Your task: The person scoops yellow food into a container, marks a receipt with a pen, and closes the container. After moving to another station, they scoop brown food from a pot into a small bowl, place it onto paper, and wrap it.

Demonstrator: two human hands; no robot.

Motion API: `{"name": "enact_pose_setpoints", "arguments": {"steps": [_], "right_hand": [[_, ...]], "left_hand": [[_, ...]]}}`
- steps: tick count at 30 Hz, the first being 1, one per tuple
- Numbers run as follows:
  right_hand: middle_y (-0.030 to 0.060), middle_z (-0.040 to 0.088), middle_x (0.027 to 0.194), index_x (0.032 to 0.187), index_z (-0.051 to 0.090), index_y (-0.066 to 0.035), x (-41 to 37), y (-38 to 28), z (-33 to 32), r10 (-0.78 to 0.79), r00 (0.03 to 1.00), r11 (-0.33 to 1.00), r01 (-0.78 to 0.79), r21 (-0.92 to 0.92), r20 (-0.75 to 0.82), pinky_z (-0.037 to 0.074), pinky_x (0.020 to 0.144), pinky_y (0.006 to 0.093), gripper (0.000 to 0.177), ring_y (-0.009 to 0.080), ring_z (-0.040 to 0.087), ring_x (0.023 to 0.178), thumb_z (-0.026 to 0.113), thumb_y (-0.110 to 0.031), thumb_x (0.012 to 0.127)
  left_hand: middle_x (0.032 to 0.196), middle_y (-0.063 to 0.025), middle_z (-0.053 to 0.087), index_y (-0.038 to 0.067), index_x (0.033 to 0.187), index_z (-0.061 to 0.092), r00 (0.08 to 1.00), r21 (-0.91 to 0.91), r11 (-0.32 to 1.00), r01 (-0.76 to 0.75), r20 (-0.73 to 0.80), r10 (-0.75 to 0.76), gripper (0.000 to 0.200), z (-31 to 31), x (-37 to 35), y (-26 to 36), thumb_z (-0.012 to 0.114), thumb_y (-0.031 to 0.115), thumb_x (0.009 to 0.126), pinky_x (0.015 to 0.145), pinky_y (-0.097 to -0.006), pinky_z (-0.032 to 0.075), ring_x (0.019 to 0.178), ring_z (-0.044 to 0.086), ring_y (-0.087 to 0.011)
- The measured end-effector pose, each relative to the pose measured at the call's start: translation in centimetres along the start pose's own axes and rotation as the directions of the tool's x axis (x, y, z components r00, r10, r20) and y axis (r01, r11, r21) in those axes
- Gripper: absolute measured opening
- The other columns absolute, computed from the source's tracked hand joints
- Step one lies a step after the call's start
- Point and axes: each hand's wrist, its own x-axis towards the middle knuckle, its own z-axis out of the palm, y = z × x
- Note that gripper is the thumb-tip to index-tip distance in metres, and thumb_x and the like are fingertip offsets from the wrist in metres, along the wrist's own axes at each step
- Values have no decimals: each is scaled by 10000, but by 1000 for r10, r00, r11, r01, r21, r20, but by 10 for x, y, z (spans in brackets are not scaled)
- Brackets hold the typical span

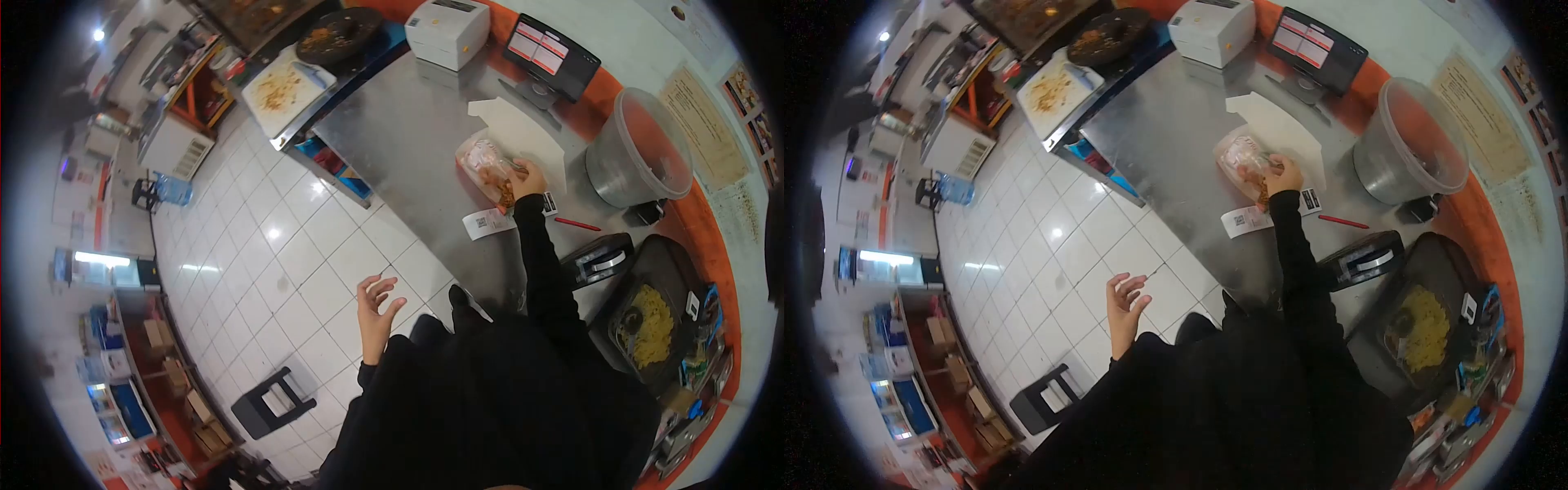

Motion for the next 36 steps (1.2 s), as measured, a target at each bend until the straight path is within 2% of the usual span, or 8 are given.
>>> {"name": "enact_pose_setpoints", "arguments": {"steps": [3,8,12,14,23,30,33,36], "right_hand": [[88,491,802,890,538,-60,-14,-11,-18,-178,980,951,149,-269,-86,426,539,256,263,170,528,617,611,-113,643],[28,486,714,862,519,-58,-115,-12,-62,318,926,948,-316,40,-203,390,465,209,199,89,481,556,591,-108,683],[8,494,685,872,501,-82,-211,-13,-83,742,557,664,-531,526,-374,357,381,203,182,87,471,493,563,-87,701],[20,496,681,890,498,-77,-247,-26,-88,763,328,620,-613,490,-557,351,363,201,190,95,474,486,545,-72,706],[7,472,627,868,505,-92,-347,-65,-113,576,-130,709,-411,573,-807,317,375,202,172,86,429,476,543,-43,708],[27,514,677,870,521,-80,-390,-56,-179,551,-269,768,-206,606,-790,334,411,212,174,101,449,516,558,-77,701],[60,521,804,967,488,-51,-415,-13,-234,709,-290,623,-169,764,-643,386,529,238,328,133,496,659,567,-249,719],[131,335,1131,1215,196,1,-365,-22,-267,820,-182,545,-40,837,-543,287,862,361,784,255,381,986,491,-519,707]], "left_hand": [[950,-86,534,68,1019,357,993,-2,999,45,106,-45,461,-3,54,-14,637,103,654,792,-298,340,892,473,-167],[918,-50,550,48,969,421,901,183,983,21,422,-98,383,19,143,-33,635,139,665,725,-296,383,820,512,-162],[916,-79,529,58,972,476,764,311,915,-255,645,-6,363,61,200,-37,629,144,654,741,-319,370,860,482,-207],[919,-80,496,83,987,496,627,276,656,-702,677,386,396,88,227,-39,636,129,619,766,-335,341,897,424,-245],[879,8,481,135,732,598,198,-45,475,-879,871,450,169,154,284,-52,646,132,570,748,-328,320,846,401,-221],[864,-9,479,113,683,587,233,-34,558,-829,886,401,98,161,268,-31,631,152,605,741,-333,308,828,409,-219],[862,-54,478,96,665,581,500,82,702,-708,760,415,74,176,261,-47,616,151,632,735,-331,311,826,408,-234],[886,-105,466,62,792,551,624,409,477,-778,587,516,196,183,253,-64,610,179,647,753,-345,296,836,399,-260]]}}
